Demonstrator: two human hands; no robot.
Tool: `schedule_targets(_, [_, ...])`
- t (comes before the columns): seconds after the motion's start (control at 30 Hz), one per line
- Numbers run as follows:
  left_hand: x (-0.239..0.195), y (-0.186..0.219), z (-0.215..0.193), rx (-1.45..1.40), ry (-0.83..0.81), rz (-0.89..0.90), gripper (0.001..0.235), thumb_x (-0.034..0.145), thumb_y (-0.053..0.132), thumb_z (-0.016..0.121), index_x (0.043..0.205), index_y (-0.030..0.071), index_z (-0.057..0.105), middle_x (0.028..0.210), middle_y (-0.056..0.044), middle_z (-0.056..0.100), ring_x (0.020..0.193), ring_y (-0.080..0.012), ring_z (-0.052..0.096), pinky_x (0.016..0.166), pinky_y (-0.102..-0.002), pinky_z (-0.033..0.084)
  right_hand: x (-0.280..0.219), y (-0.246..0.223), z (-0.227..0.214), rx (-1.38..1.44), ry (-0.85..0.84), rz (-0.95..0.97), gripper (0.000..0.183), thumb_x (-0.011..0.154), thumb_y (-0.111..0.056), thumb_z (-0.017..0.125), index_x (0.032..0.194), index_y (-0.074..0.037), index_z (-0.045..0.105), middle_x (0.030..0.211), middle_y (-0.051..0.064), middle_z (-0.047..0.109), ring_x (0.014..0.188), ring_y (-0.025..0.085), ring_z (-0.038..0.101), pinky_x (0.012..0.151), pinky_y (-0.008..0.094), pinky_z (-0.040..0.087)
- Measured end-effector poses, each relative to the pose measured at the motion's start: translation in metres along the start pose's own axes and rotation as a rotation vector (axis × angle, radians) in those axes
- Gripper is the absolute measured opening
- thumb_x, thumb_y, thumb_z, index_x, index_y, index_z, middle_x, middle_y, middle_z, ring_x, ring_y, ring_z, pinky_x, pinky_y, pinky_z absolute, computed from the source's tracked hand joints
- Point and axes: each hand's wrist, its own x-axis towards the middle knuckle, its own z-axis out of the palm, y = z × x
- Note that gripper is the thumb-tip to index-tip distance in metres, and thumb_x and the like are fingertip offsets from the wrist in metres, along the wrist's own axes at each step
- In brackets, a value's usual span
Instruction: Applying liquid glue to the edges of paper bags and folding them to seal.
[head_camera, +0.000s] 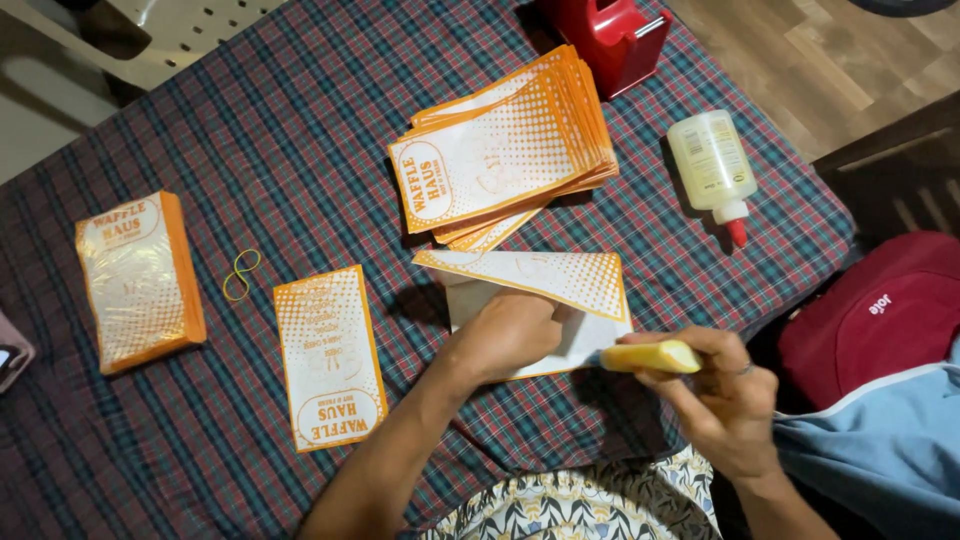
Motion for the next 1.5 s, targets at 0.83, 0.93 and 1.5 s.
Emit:
schedule_targets(0.83, [0.023, -0.035, 0.011, 0.038, -0.085, -0.122, 0.061, 0.09, 0.039, 0.034, 0.115, -0.004, 0.07, 0.133, -0.029, 0.061, 0.126, -0.0426, 0.057, 0.098, -0.05, 0.043, 0.005, 0.018, 0.059, 0.303, 0.0, 0.103, 0.039, 0.086, -0.007, 0.077, 0.118, -0.003, 0.055, 0.108, 0.02, 0.078, 0.098, 0.027, 0.078, 0.092, 0.038, 0.065])
schedule_targets(0.93, [0.012, -0.029, 0.03, -0.002, 0.124, 0.054, 0.051, 0.082, 0.025, 0.041, 0.112, -0.007, 0.068, 0.123, -0.029, 0.067, 0.112, -0.0441, 0.064, 0.1, -0.047, 0.046, 0.009, 0.035, 0.01, 0.088, 0.319, 0.067, 0.049, 0.086, -0.009, 0.076, 0.129, -0.008, 0.053, 0.116, 0.006, 0.061, 0.097, 0.012, 0.061, 0.088, 0.026, 0.055])
schedule_targets(1.5, [-0.105, -0.019, 0.07, 0.313, 0.819, 0.636, 0.015, 0.092, -0.009, 0.075, 0.104, -0.013, 0.068, 0.088, -0.023, 0.072, 0.073, -0.0318, 0.068, 0.046, -0.03, 0.06, 0.076, -0.016, -0.025, -0.943, -0.049, -0.647, 0.007, 0.107, 0.001, 0.066, 0.1, 0.0, 0.068, 0.099, 0.018, 0.07, 0.086, 0.034, 0.061, 0.077, 0.048, 0.044])
